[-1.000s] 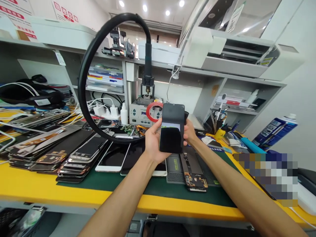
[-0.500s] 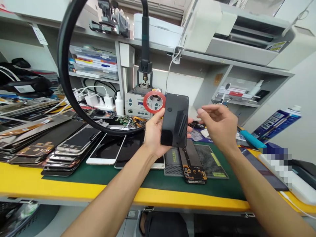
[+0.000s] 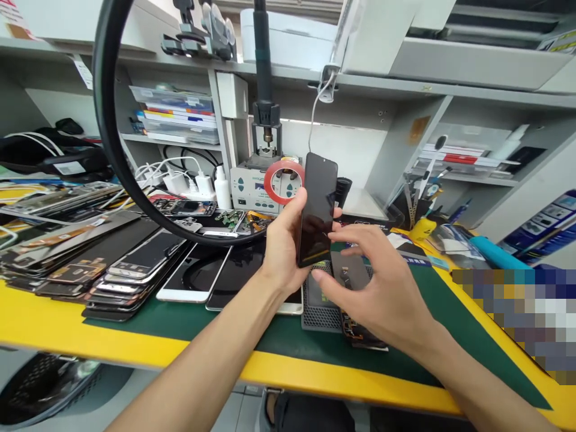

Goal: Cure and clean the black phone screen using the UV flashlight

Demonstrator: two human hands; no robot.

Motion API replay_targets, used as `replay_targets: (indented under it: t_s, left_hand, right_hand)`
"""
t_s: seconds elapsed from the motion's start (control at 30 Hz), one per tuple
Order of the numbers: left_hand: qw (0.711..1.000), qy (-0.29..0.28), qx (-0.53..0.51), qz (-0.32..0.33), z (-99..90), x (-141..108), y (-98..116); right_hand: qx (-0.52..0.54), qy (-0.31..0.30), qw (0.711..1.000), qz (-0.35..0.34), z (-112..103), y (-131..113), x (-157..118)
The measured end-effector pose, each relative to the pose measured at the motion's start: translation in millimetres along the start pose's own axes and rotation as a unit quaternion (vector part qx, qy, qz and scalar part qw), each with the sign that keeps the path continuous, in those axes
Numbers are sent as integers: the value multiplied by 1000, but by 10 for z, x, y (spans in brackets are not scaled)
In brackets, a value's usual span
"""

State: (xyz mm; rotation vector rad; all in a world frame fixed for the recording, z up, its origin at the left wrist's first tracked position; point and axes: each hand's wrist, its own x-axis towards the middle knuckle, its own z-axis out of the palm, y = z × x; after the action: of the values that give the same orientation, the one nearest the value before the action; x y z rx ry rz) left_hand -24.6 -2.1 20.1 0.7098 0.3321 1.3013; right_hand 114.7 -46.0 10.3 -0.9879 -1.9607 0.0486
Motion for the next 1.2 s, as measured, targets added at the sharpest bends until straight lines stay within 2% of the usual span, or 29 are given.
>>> replay_targets:
  t_s: [0.23,0.37,0.73,0.97,1.1,1.2]
  left_hand:
    - [999,25,13,18,-1,-6,-78]
    - [998,9,49,44,-21,-5,-126]
    - [994,6,82,70,-42,-16,-151]
    - [989,11,115,89,-23,-40,-134]
    - [990,6,112,86,-4,-49,-123]
    - [988,9,123,92,8,-57,-135]
  right_hand:
    - [6,19,999,42,108,42,-61]
    - [1,27,998,60,139,46,-53]
    - [25,-11,991,129,129,31,-65]
    - [154,-49,973,163,143,15,-51]
    - [236,-50,955,172,169,39,-49]
    - [257,-42,949,176,173,60,-60]
